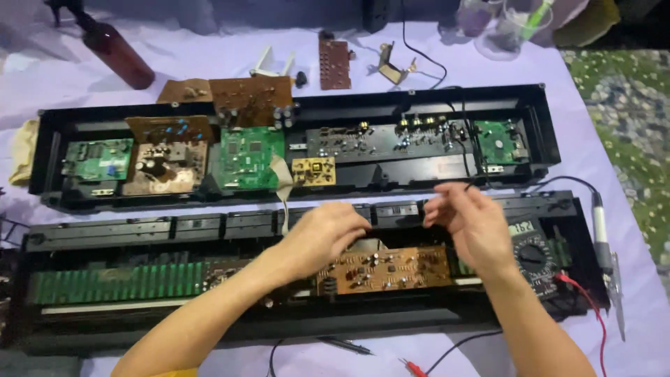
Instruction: The person uses a multimeter to test various points on the circuit boards of a disassembled electronic device. They then use a soldering iron to apply heat to specific components on the board.
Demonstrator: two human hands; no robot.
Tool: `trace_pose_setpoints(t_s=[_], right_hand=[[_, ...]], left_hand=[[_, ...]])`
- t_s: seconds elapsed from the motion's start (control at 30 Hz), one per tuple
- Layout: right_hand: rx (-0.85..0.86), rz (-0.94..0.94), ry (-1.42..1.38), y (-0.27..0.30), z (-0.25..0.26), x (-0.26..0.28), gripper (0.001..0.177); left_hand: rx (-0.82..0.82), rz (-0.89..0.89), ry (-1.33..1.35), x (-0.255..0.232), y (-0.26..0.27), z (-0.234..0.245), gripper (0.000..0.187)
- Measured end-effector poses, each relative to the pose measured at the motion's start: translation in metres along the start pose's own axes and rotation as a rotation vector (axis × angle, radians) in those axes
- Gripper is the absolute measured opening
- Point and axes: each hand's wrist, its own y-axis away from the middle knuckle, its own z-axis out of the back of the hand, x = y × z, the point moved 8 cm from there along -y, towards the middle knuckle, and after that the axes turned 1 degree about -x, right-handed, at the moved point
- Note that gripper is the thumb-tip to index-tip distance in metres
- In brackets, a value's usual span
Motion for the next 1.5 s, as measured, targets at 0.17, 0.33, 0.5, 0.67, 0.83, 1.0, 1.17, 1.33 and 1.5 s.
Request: trace_pose_setpoints(t_s=[0.17,0.33,0.5,0.67,0.83,1.0,1.17,1.33,1.5], right_hand=[[-0.082,0.244,0.242,-0.001,0.024,0.037,0.023],[-0.087,0.244,0.208,0.006,0.04,0.029,0.025],[-0.101,0.244,0.122,0.019,0.056,0.03,0.027],[-0.078,0.304,0.133,0.025,0.055,0.033,0.028],[-0.08,0.345,0.221,0.041,0.047,0.052,0.016],[-0.098,0.279,0.264,0.045,0.047,0.054,0.014],[-0.025,0.283,0.505,0.054,0.028,0.052,0.009],[0.112,0.242,0.628,0.057,0.006,0.038,0.022],[0.321,0.196,0.598,0.064,-0.008,0.024,0.039]], left_hand=[[-0.119,0.064,0.041,0.012,0.006,0.017,0.012],[-0.177,0.089,0.093,0.005,0.011,0.017,0.009],[-0.198,0.101,0.143,-0.009,0.023,0.013,0.007],[-0.322,0.123,0.15,-0.01,0.036,0.012,0.007],[-0.341,0.063,0.144,-0.026,0.037,0.006,0.007],[-0.37,0.034,0.148,-0.038,0.044,0.008,0.006],[-0.393,0.013,0.102,-0.047,0.06,0.015,0.005],[-0.385,0.022,0.035,-0.05,0.081,0.012,0.016],[-0.292,-0.006,-0.058,-0.07,0.091,0.019,0.007]])
